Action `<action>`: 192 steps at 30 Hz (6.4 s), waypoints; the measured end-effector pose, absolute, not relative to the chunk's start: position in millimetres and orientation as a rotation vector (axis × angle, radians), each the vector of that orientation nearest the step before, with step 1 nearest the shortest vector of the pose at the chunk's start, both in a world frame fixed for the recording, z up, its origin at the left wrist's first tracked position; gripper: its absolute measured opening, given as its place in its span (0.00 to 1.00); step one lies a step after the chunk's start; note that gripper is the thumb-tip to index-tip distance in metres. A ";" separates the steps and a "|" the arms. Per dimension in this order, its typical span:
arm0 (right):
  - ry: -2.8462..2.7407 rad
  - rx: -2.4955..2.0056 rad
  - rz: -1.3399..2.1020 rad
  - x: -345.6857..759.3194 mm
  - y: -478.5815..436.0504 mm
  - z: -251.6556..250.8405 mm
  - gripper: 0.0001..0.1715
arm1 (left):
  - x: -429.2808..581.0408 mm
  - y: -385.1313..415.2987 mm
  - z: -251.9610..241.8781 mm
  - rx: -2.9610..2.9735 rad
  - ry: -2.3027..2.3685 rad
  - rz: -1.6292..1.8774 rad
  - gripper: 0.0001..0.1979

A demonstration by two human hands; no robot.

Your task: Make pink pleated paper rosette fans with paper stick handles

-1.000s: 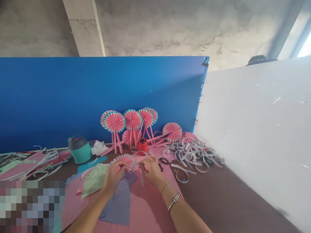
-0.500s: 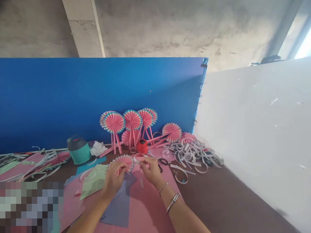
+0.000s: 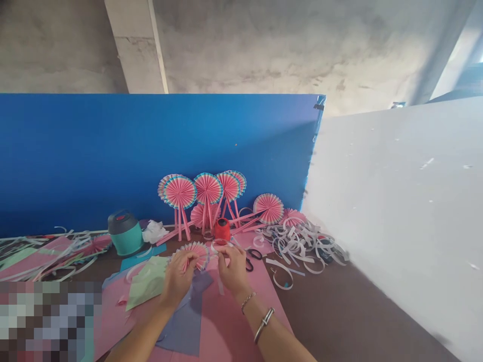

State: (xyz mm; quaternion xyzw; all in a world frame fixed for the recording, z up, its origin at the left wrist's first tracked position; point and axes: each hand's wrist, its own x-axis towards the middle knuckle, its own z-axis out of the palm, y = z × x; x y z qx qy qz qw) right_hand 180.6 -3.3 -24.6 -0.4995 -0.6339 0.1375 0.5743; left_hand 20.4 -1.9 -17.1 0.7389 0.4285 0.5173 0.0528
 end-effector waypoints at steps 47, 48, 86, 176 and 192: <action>-2.230 -1.362 0.059 172.3 -7.9 -35.7 0.36 | -5.6 20.8 -49.8 2.073 1.931 0.854 0.39; -2.252 -1.366 0.059 170.9 -7.7 -35.8 0.37 | -6.7 21.8 -50.6 2.091 1.918 0.881 0.39; -1.698 -1.099 0.676 204.6 5.2 -29.6 0.31 | -19.9 24.3 -20.6 1.740 1.113 1.443 0.21; -1.169 -1.091 1.146 160.9 -27.7 -2.5 0.12 | 44.6 -19.5 -23.1 1.057 0.828 1.204 0.16; -1.169 -1.142 1.170 157.4 -30.3 -0.7 0.10 | 49.0 -19.4 -23.0 1.084 0.961 1.230 0.21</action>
